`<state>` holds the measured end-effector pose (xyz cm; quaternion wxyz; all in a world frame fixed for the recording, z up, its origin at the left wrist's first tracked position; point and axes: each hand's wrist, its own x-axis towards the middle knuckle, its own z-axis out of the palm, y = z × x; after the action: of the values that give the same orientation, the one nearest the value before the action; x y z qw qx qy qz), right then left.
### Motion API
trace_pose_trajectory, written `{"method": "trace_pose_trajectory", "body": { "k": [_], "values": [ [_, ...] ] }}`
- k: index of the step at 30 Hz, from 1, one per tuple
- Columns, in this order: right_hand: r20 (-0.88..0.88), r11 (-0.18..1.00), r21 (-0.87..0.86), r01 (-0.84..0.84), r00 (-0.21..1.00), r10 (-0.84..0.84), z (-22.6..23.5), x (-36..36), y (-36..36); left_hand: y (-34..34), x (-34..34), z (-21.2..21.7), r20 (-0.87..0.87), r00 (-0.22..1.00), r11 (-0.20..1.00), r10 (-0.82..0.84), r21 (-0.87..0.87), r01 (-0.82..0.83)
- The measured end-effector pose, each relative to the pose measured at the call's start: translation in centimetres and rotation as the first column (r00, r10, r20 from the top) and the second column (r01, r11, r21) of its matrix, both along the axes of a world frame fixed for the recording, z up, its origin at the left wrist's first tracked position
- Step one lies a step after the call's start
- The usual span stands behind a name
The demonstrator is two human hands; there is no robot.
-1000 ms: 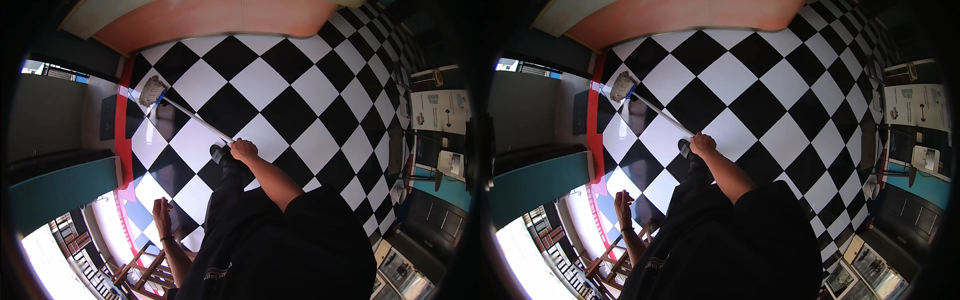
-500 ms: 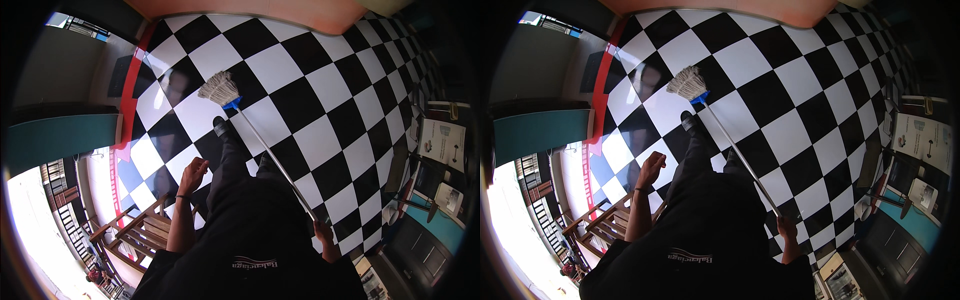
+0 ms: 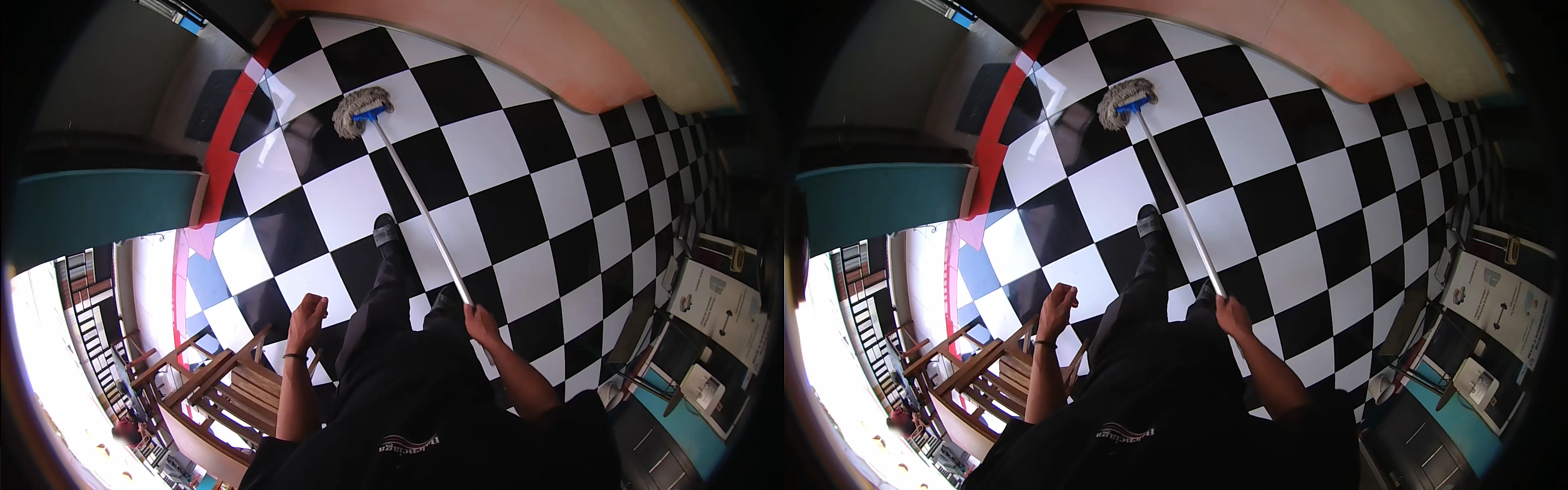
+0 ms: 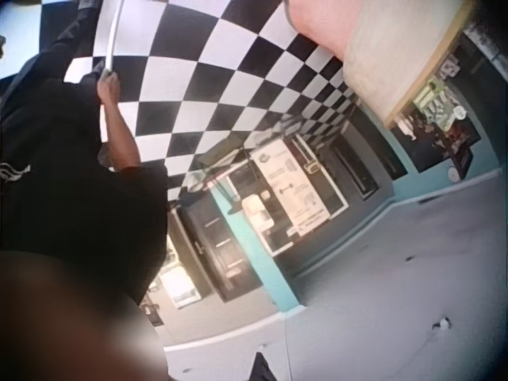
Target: The person mops the checkered floor, wrings the mop head in a bucket by hand, and then continues mopping the floor around wooden chairs and a glass case.
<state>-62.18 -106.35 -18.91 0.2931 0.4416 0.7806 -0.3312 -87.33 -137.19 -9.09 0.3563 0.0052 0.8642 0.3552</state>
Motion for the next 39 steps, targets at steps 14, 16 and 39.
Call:
{"method": "trace_pose_trajectory", "body": {
  "k": [14,16,39],
  "values": [
    [-0.198,0.999,0.040,-0.003,0.980,0.011,1.0,-37.6,9.1,-5.2,-1.7,1.8,-0.126,0.977,0.984,0.170,-0.023,-0.174],
    [-0.159,0.980,0.180,-0.089,0.980,0.118,-0.5,-31.9,11.0,-3.9,-0.4,1.5,-0.104,0.987,0.992,0.123,-0.026,-0.126],
    [0.335,0.980,-0.011,0.201,0.924,-0.186,9.4,57.6,-12.5,10.8,16.7,1.4,-0.067,0.910,0.912,-0.408,0.006,0.409]
  ]
}}
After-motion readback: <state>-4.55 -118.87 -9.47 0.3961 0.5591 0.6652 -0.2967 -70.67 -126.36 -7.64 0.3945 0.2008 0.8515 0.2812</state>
